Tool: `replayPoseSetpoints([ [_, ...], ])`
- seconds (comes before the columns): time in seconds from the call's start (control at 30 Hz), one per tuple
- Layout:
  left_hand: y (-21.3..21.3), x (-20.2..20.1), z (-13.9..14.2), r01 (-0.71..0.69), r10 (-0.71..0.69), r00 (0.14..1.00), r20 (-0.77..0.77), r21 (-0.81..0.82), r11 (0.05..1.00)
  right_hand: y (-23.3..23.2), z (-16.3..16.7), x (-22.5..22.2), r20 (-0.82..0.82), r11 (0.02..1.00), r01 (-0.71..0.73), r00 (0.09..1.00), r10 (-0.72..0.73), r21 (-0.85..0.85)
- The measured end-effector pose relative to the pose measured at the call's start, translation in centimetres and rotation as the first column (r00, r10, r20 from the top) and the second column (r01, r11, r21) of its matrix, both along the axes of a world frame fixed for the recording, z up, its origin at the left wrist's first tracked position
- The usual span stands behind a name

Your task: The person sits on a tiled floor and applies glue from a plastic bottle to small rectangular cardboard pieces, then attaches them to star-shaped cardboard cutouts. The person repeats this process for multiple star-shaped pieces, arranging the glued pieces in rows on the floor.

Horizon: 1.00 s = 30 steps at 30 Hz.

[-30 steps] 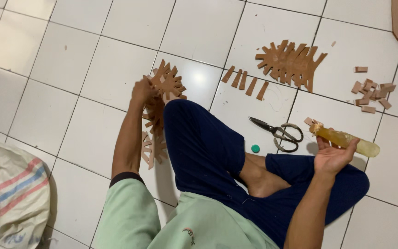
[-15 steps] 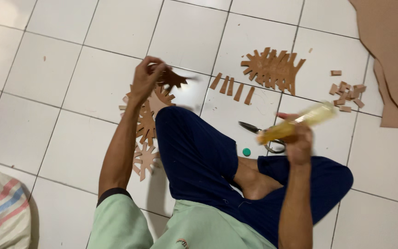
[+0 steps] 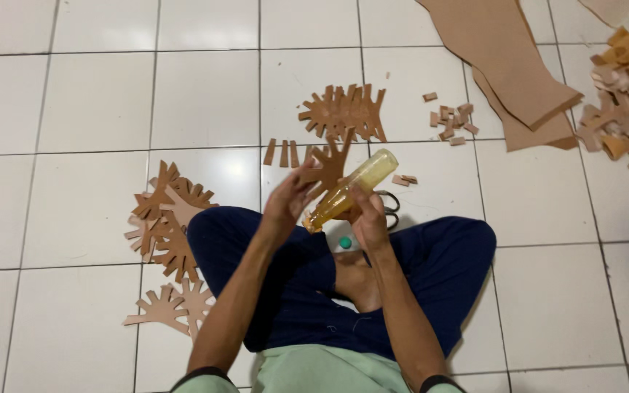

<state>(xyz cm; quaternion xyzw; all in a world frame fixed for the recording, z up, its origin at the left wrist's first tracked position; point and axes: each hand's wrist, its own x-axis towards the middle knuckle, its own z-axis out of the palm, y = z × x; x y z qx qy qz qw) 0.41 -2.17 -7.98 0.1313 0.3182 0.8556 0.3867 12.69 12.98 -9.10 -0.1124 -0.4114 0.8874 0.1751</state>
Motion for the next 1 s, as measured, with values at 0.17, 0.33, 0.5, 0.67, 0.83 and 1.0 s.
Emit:
replayPoseSetpoints([
  [0.17,1.0,1.8,-1.0,-0.201,0.155,0.974,-0.168,-0.31,0.929,0.1,1.7,1.6,0.02,0.999,0.022,1.0,-0.021,-0.049],
  [0.33,-0.6,1.3,2.7,-0.227,0.13,0.96,-0.248,-0.417,0.88,1.5,5.9,2.6,-0.153,0.904,0.384,0.921,-0.359,0.186],
  [0.5,-1.1,3.7,4.9,-0.252,0.069,0.922,-0.381,-0.454,0.855,0.1,8.3,3.8,-0.27,0.717,0.482,0.876,-0.399,0.504],
  [0.67,-1.3,5.1,5.7,-0.29,0.02,0.884,-0.467,-0.514,0.808,-0.8,8.7,3.6,-0.335,0.596,0.455,0.89,-0.308,0.662],
  [0.83,-1.2,5.8,6.3,-0.31,0.019,0.861,-0.508,-0.495,0.812,-0.8,8.6,3.3,-0.292,0.617,0.448,0.893,-0.342,0.647],
  [1.0,-1.4,6.0,6.4,-0.312,-0.003,0.852,-0.524,-0.513,0.8,-0.7,8.6,2.9,-0.295,0.609,0.465,0.884,-0.363,0.643],
])
